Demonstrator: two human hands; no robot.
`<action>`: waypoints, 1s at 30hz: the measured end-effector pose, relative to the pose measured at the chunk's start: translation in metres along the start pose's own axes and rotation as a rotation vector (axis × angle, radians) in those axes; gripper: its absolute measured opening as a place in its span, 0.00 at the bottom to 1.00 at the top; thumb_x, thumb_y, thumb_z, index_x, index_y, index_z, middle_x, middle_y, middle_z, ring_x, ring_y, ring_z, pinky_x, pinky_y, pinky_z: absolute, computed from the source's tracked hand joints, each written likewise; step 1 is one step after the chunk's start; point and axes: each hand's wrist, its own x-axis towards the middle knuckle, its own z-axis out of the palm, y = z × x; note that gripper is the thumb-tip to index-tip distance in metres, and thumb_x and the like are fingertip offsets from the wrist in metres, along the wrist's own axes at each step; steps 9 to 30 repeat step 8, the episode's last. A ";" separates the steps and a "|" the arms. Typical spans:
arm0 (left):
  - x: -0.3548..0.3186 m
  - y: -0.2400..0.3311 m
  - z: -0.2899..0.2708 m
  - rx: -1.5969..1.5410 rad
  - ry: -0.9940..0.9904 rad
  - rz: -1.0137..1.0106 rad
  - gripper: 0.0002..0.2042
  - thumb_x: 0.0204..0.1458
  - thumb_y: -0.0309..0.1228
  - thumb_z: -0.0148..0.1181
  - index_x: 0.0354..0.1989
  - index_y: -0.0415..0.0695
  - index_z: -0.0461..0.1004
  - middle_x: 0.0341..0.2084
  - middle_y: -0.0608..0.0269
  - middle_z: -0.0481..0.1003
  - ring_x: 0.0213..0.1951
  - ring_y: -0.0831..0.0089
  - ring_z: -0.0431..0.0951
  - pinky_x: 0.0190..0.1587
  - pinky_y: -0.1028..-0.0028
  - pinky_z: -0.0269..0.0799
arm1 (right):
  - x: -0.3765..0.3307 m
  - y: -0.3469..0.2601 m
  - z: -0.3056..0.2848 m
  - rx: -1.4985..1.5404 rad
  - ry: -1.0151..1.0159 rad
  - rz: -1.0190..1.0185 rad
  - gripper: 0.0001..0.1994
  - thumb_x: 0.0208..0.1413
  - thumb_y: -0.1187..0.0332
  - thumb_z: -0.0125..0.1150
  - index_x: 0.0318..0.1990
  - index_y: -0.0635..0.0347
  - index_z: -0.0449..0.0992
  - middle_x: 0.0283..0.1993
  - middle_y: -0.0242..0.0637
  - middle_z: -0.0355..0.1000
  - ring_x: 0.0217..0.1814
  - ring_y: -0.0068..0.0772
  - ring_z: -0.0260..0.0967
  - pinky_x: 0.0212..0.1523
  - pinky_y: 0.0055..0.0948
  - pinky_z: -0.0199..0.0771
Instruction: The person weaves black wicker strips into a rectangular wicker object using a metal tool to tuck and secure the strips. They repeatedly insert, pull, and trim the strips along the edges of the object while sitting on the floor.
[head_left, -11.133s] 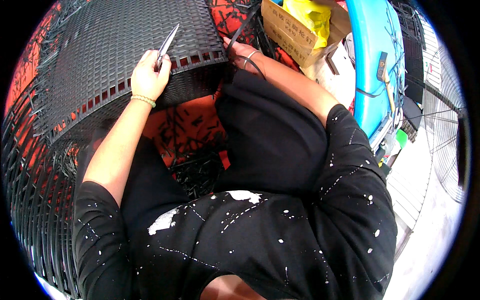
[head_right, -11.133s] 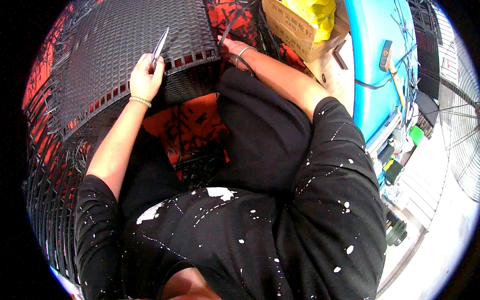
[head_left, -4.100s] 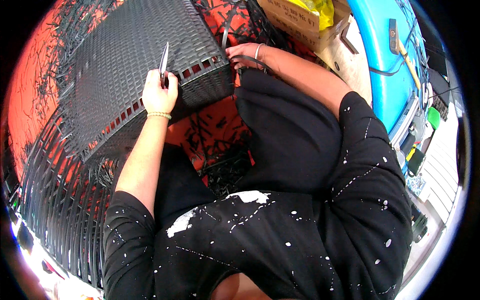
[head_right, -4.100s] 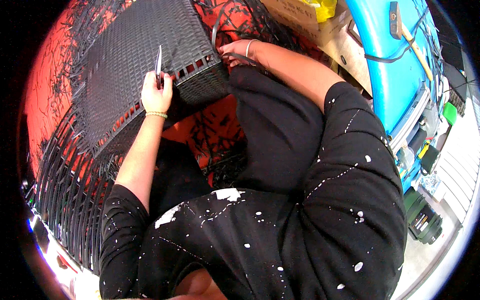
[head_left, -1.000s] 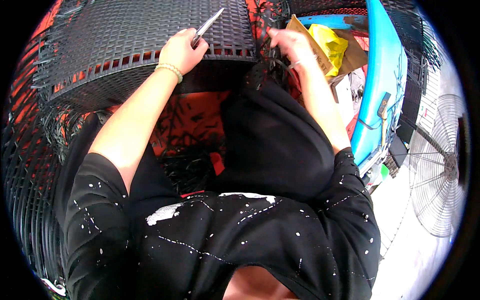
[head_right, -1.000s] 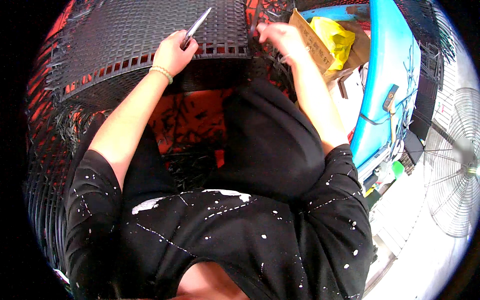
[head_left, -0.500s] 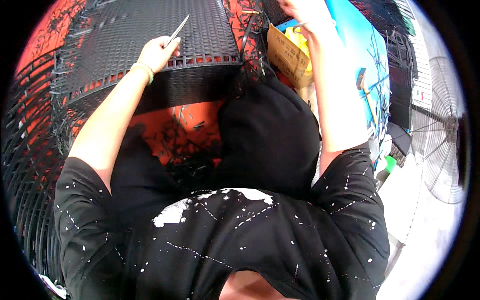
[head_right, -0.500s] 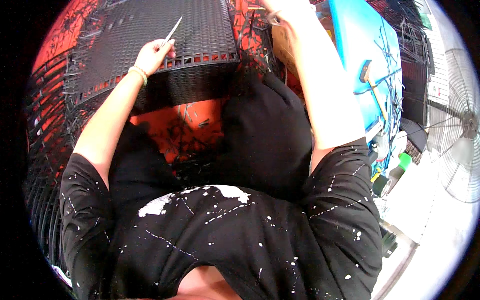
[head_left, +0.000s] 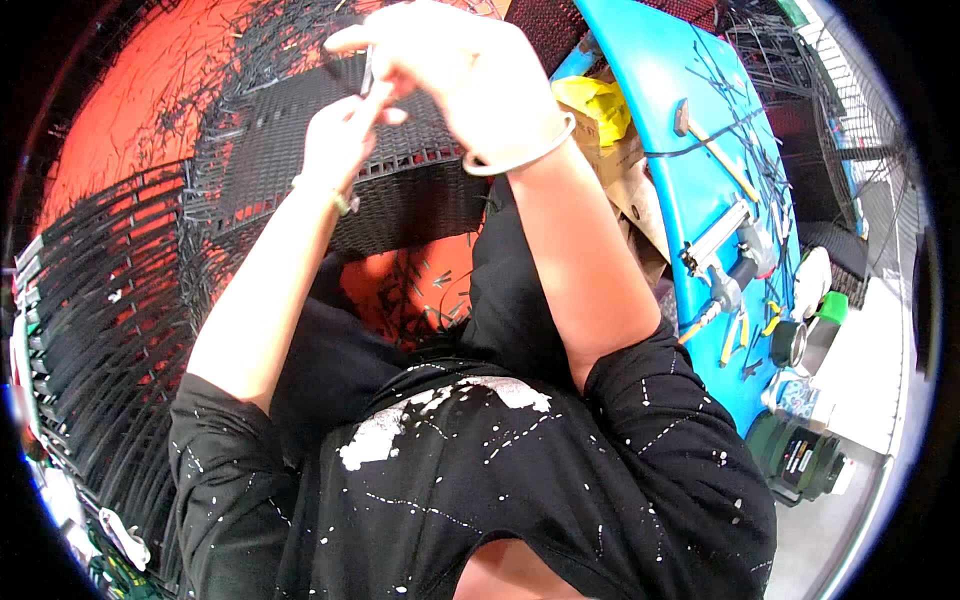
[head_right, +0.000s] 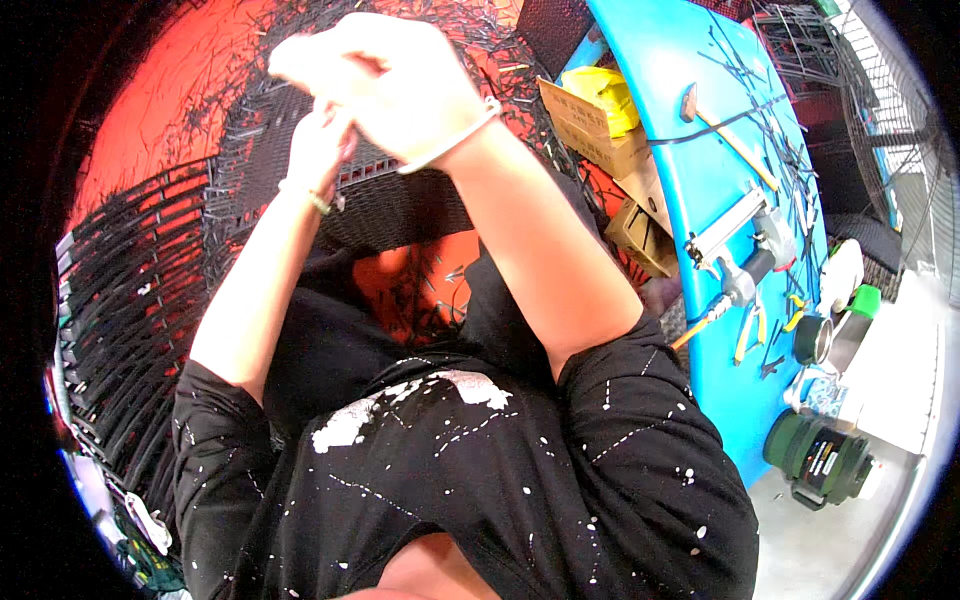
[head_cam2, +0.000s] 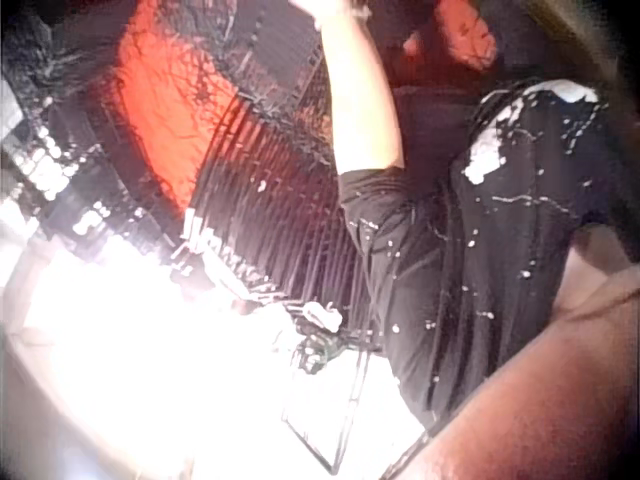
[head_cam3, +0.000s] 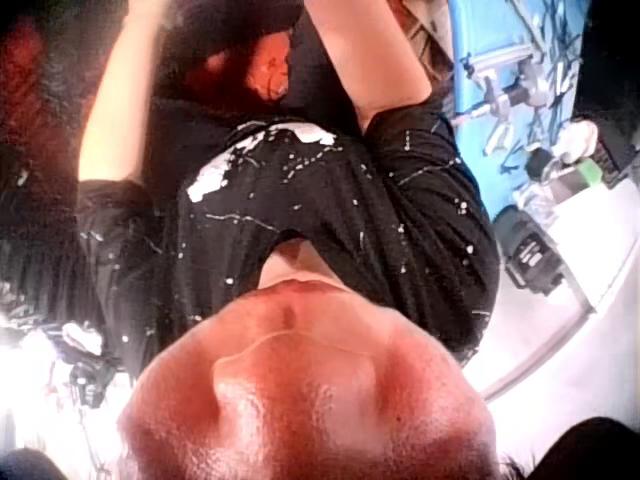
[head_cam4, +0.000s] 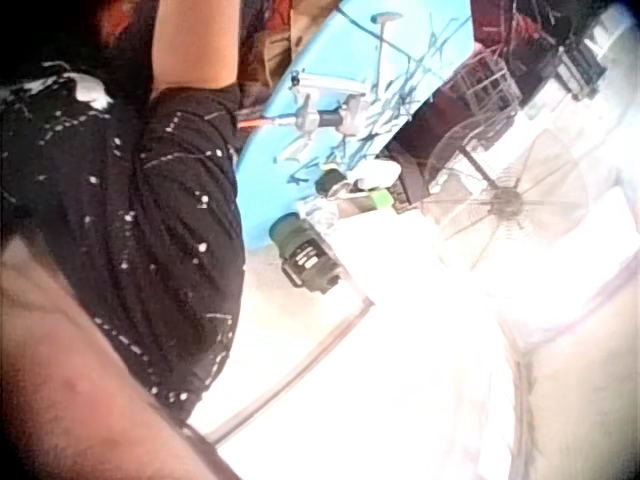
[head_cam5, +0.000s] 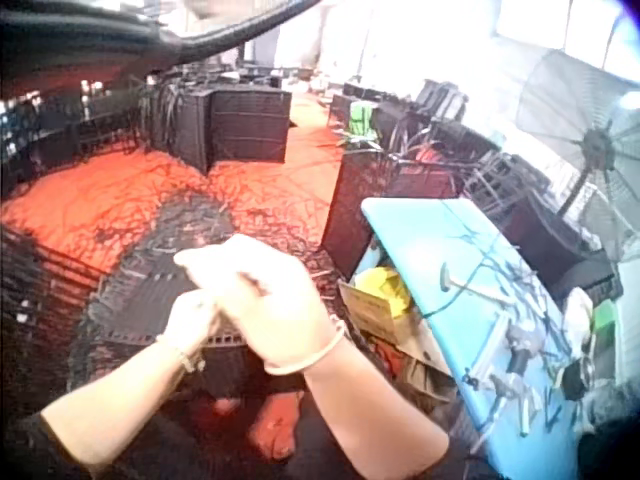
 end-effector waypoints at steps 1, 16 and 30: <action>-0.004 0.001 -0.009 0.005 0.040 -0.129 0.12 0.55 0.36 0.55 0.34 0.38 0.77 0.24 0.64 0.78 0.13 0.88 0.55 0.16 0.82 0.50 | -0.003 0.000 -0.002 0.109 0.063 0.056 0.20 0.62 0.56 0.46 0.40 0.68 0.76 0.32 0.38 0.74 0.32 0.26 0.71 0.38 0.23 0.72; -0.035 -0.033 -0.049 -0.011 0.007 -0.198 0.15 0.58 0.37 0.52 0.41 0.36 0.75 0.27 0.63 0.80 0.10 0.88 0.54 0.15 0.84 0.49 | -0.047 0.136 -0.069 -0.767 -0.437 0.342 0.20 0.56 0.56 0.57 0.52 0.56 0.72 0.54 0.40 0.70 0.59 0.33 0.65 0.62 0.31 0.58; -0.035 -0.033 -0.049 -0.011 0.007 -0.198 0.15 0.58 0.37 0.52 0.41 0.36 0.75 0.27 0.63 0.80 0.10 0.88 0.54 0.15 0.84 0.49 | -0.047 0.136 -0.069 -0.767 -0.437 0.342 0.20 0.56 0.56 0.57 0.52 0.56 0.72 0.54 0.40 0.70 0.59 0.33 0.65 0.62 0.31 0.58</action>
